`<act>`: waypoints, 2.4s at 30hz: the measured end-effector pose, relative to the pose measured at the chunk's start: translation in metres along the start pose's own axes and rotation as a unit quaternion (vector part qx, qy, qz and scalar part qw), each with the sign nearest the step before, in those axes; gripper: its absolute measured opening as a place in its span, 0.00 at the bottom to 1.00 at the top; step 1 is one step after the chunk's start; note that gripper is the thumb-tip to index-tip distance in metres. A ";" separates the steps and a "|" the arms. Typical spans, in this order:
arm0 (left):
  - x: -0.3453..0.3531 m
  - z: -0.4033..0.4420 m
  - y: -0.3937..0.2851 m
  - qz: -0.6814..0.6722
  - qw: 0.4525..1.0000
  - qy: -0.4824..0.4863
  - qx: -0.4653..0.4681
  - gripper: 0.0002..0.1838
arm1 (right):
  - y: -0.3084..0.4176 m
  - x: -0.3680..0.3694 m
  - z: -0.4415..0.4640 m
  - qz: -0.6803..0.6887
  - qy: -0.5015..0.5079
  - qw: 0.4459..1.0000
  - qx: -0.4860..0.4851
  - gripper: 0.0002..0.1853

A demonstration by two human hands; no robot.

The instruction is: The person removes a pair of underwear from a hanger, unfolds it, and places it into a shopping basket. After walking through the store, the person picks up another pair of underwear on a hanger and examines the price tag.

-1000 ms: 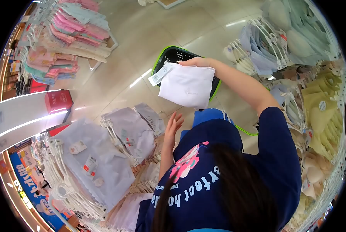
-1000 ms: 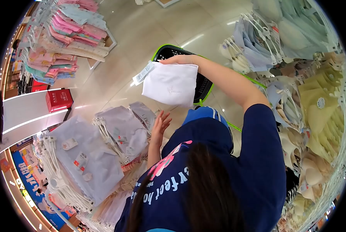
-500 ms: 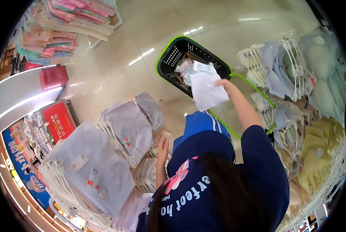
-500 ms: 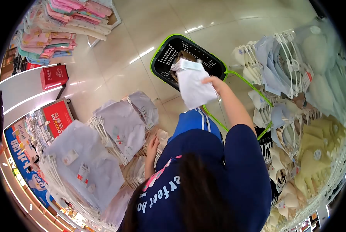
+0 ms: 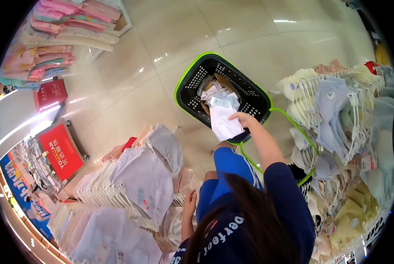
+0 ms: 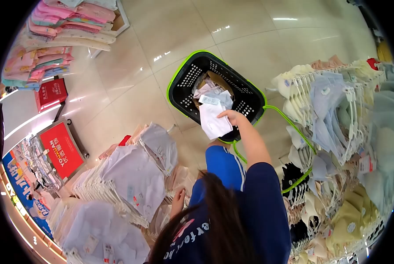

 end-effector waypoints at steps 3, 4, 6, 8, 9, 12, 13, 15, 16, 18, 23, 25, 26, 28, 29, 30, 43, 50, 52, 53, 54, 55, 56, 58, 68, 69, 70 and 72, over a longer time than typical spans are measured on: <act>0.004 0.014 0.059 0.023 0.997 0.017 -0.070 0.18 | 0.017 -0.021 0.053 -0.047 -0.005 0.999 0.005 0.26; 0.005 0.013 0.047 0.026 0.998 0.002 -0.063 0.18 | 0.022 -0.021 0.063 -0.065 -0.006 0.998 0.003 0.26; 0.003 0.003 0.028 0.036 0.998 -0.027 -0.050 0.19 | 0.022 -0.040 0.090 -0.080 -0.004 0.997 0.020 0.27; 0.002 0.005 0.057 -0.015 0.992 0.008 -0.126 0.19 | 0.031 -0.086 0.098 -0.173 -0.188 0.967 -0.016 0.27; 0.006 0.008 0.070 -0.043 0.985 0.025 -0.164 0.19 | 0.038 -0.111 0.095 -0.219 -0.278 0.935 -0.033 0.28; 0.004 -0.008 0.014 -0.012 0.975 -0.009 -0.222 0.18 | 0.038 -0.199 0.082 -0.360 -0.509 0.773 -0.116 0.28; 0.009 -0.014 0.013 -0.046 0.967 -0.002 -0.252 0.18 | 0.031 -0.192 0.068 -0.334 -0.524 0.776 -0.106 0.27; 0.016 -0.019 0.011 -0.084 0.976 -0.007 -0.203 0.19 | 0.017 -0.187 0.059 -0.407 -0.503 0.751 -0.128 0.26; 0.020 -0.015 0.031 -0.087 0.978 -0.009 -0.187 0.19 | 0.006 -0.189 0.061 -0.426 -0.461 0.767 -0.138 0.25; 0.029 -0.007 0.084 -0.129 0.982 -0.020 -0.140 0.18 | -0.010 -0.179 0.045 -0.495 -0.454 0.729 -0.132 0.23; 0.045 -0.013 0.079 -0.118 0.989 -0.004 -0.094 0.18 | -0.040 -0.151 -0.001 -0.682 -0.426 0.574 -0.155 0.20; 0.052 -0.020 0.072 -0.121 0.989 -0.003 -0.083 0.18 | -0.049 -0.128 -0.027 -0.728 -0.398 0.527 -0.187 0.21; 0.058 -0.025 0.068 -0.107 0.988 0.023 -0.107 0.18 | -0.053 -0.112 -0.044 -0.744 -0.388 0.486 -0.246 0.21; 0.064 -0.041 0.047 -0.087 0.987 0.044 -0.128 0.18 | -0.063 -0.085 -0.084 -0.748 -0.387 0.431 -0.323 0.21; 0.067 -0.048 0.046 -0.081 0.988 0.040 -0.127 0.19 | -0.071 -0.075 -0.107 -0.740 -0.398 0.421 -0.341 0.22; 0.069 -0.057 0.057 -0.085 0.991 0.005 -0.106 0.19 | -0.083 -0.069 -0.127 -0.731 -0.408 0.411 -0.361 0.22; 0.123 -0.122 0.216 0.092 0.979 -0.066 0.172 0.17 | -0.329 -0.248 -0.246 -0.784 -0.346 0.513 0.043 0.27; 0.149 -0.190 0.257 0.235 0.944 -0.074 0.218 0.19 | -0.359 -0.197 -0.288 -0.751 -0.373 0.545 0.005 0.26; 0.155 -0.190 0.273 0.233 0.938 -0.078 0.246 0.19 | -0.363 -0.191 -0.281 -0.778 -0.347 0.524 -0.024 0.24; 0.160 -0.191 0.284 0.229 0.936 -0.078 0.257 0.19 | -0.366 -0.191 -0.280 -0.792 -0.332 0.510 -0.034 0.22; 0.161 -0.195 0.290 0.195 0.944 -0.082 0.252 0.20 | -0.370 -0.187 -0.284 -0.787 -0.332 0.519 -0.041 0.21; 0.162 -0.198 0.300 0.158 0.953 -0.085 0.245 0.20 | -0.374 -0.179 -0.282 -0.782 -0.330 0.526 -0.045 0.20; 0.165 -0.197 0.314 0.124 0.961 -0.088 0.231 0.20 | -0.374 -0.169 -0.280 -0.781 -0.328 0.530 -0.051 0.18; 0.171 -0.205 0.334 0.118 0.960 -0.122 0.225 0.20 | -0.380 -0.148 -0.270 -0.797 -0.314 0.510 -0.075 0.14; 0.275 -0.263 0.393 0.069 0.945 -0.272 0.167 0.17 | -0.453 -0.079 -0.271 -0.888 -0.098 0.440 -0.093 0.23; 0.292 -0.268 0.401 0.060 0.945 -0.279 0.161 0.17 | -0.450 -0.091 -0.262 -0.911 -0.084 0.385 -0.123 0.23; 0.301 -0.277 0.409 0.050 0.944 -0.286 0.157 0.17 | -0.449 -0.086 -0.273 -0.911 -0.096 0.377 -0.137 0.23; 0.322 -0.306 0.432 -0.001 0.952 -0.288 0.105 0.17 | -0.443 -0.082 -0.286 -0.912 -0.112 0.359 -0.166 0.23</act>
Point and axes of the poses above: each hand's wrist, its own z-axis towards the middle knuckle, its own x-axis out of the palm, y = z × x, the point moved 8 cm from there along z, towards the middle knuckle, and after that the axes turned 2 degrees about -x, right-handed, at the moved point
